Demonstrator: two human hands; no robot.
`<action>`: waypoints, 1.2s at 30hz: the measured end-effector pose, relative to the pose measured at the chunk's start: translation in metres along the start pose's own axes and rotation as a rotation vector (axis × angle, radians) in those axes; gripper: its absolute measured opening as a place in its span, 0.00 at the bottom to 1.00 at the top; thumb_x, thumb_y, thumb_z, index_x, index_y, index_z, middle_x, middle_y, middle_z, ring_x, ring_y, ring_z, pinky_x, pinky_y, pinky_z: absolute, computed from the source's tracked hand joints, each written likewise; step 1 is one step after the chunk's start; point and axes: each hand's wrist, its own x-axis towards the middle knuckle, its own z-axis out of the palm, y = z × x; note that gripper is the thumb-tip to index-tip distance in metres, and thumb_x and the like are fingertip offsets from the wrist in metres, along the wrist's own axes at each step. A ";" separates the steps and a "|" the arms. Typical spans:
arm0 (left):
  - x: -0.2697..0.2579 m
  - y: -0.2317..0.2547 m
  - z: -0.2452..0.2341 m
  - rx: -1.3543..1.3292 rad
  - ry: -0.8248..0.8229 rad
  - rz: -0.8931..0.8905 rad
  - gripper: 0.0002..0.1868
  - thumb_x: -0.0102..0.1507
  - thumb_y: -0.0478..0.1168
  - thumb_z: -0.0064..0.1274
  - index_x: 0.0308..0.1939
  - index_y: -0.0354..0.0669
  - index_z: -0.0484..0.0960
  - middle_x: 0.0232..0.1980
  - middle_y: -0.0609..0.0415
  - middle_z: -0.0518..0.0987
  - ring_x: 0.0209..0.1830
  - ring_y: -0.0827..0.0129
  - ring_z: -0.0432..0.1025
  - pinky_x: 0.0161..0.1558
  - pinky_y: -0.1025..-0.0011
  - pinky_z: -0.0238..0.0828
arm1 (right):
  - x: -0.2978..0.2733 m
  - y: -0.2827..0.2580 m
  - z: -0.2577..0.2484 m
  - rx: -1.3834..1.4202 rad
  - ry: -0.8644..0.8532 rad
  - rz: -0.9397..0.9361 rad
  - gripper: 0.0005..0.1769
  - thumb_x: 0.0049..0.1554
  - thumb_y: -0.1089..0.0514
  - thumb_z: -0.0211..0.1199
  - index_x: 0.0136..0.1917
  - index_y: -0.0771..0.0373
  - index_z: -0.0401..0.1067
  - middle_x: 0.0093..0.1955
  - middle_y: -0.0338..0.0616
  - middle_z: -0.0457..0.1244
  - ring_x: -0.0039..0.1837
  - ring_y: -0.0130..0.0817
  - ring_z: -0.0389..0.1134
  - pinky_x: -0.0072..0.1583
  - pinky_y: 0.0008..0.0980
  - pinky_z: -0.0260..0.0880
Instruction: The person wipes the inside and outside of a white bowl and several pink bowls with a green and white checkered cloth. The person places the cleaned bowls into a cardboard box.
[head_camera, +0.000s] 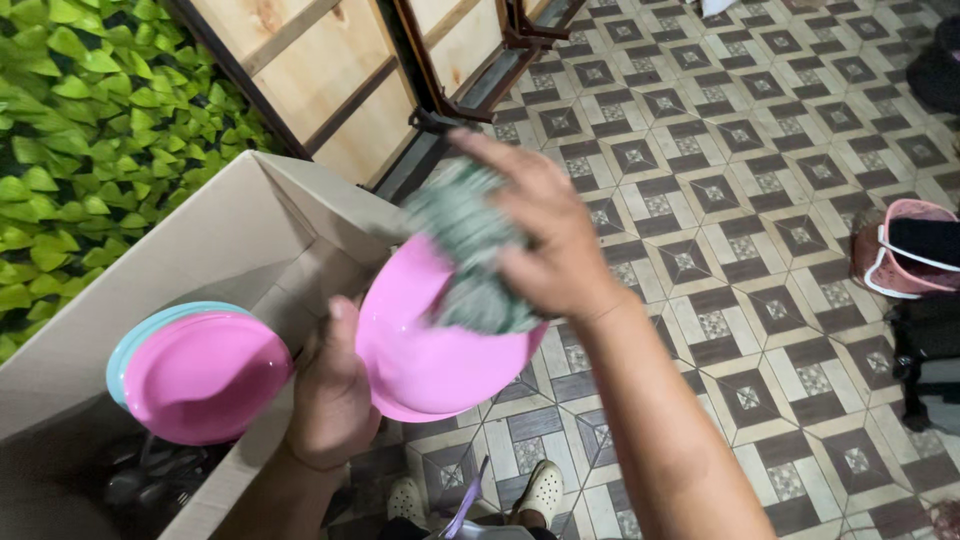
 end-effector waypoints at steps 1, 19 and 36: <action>0.000 0.002 0.004 -0.084 0.011 -0.006 0.36 0.72 0.60 0.33 0.64 0.29 0.74 0.58 0.46 0.80 0.57 0.65 0.74 0.60 0.63 0.70 | -0.006 0.014 -0.002 0.303 0.056 0.089 0.20 0.66 0.39 0.58 0.60 0.54 0.77 0.81 0.51 0.57 0.79 0.47 0.63 0.81 0.52 0.62; 0.015 0.001 -0.002 -0.375 0.080 0.021 0.28 0.70 0.52 0.41 0.67 0.36 0.70 0.62 0.50 0.77 0.60 0.65 0.73 0.62 0.61 0.70 | -0.001 -0.036 0.058 -0.419 -0.082 -0.152 0.25 0.61 0.44 0.52 0.71 0.39 0.70 0.84 0.40 0.48 0.87 0.47 0.42 0.83 0.64 0.32; 0.019 0.019 -0.027 -0.133 0.286 0.103 0.36 0.75 0.60 0.30 0.67 0.28 0.71 0.63 0.43 0.77 0.61 0.61 0.73 0.64 0.61 0.67 | -0.056 -0.077 0.188 0.229 0.459 0.498 0.37 0.69 0.45 0.48 0.79 0.71 0.43 0.81 0.61 0.50 0.83 0.50 0.49 0.81 0.47 0.43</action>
